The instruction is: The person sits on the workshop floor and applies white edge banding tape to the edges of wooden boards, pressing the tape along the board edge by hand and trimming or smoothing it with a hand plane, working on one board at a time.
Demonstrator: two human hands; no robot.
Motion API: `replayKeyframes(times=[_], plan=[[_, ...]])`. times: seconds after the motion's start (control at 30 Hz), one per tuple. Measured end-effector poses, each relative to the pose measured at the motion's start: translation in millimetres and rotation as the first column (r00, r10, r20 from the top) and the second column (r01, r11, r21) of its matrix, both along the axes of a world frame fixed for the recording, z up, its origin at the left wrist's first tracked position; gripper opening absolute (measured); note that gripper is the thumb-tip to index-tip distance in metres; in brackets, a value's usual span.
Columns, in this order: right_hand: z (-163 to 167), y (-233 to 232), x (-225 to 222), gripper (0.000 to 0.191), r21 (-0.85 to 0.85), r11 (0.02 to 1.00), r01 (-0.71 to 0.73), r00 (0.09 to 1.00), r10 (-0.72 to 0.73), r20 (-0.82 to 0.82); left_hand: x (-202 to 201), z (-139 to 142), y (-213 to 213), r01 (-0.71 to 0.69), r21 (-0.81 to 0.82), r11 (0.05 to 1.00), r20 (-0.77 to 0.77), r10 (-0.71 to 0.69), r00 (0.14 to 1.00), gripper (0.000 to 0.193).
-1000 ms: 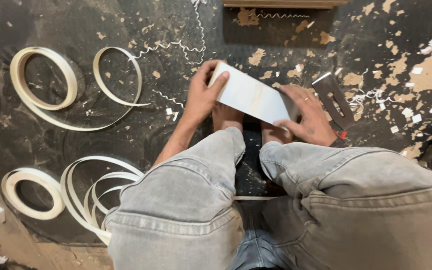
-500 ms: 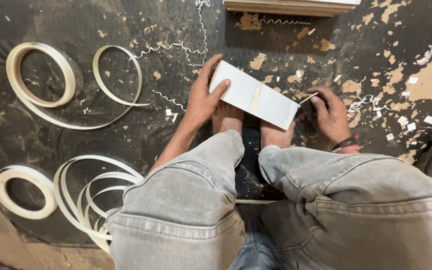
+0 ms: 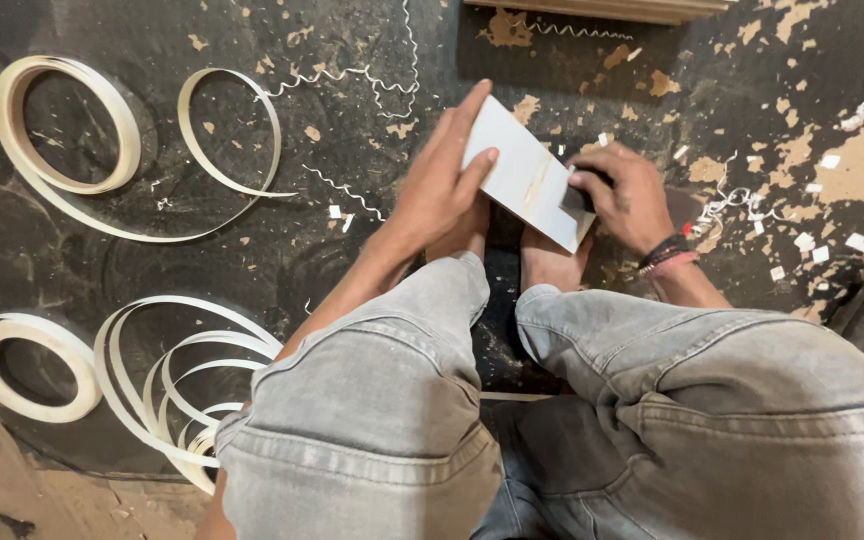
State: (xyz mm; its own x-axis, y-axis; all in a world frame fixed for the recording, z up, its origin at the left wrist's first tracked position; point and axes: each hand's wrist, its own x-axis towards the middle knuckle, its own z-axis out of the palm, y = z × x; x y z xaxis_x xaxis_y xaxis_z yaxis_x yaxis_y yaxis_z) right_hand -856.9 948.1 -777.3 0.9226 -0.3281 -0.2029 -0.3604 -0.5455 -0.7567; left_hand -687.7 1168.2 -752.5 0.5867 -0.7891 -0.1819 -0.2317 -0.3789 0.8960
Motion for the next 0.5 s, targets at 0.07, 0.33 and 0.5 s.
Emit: replayKeyframes(times=[0.07, 0.33, 0.5], plan=[[17, 4, 31, 0.017, -0.003, 0.999, -0.045, 0.995, 0.045, 0.088, 0, 5, -6, 0.022, -0.074, 0.997, 0.056, -0.018, 0.998, 0.068], [62, 13, 120, 0.015, -0.092, 0.986, -0.137, 0.958, 0.155, 0.24, -2, 24, -9, 0.041, -0.101, 0.994, 0.13, -0.027, 0.991, 0.077], [41, -6, 105, 0.021, 0.256, 0.966, 0.042, 0.954, -0.115, 0.276, -3, 29, -15, -0.055, 0.044, 0.998, -0.133, 0.06, 0.989, 0.09]])
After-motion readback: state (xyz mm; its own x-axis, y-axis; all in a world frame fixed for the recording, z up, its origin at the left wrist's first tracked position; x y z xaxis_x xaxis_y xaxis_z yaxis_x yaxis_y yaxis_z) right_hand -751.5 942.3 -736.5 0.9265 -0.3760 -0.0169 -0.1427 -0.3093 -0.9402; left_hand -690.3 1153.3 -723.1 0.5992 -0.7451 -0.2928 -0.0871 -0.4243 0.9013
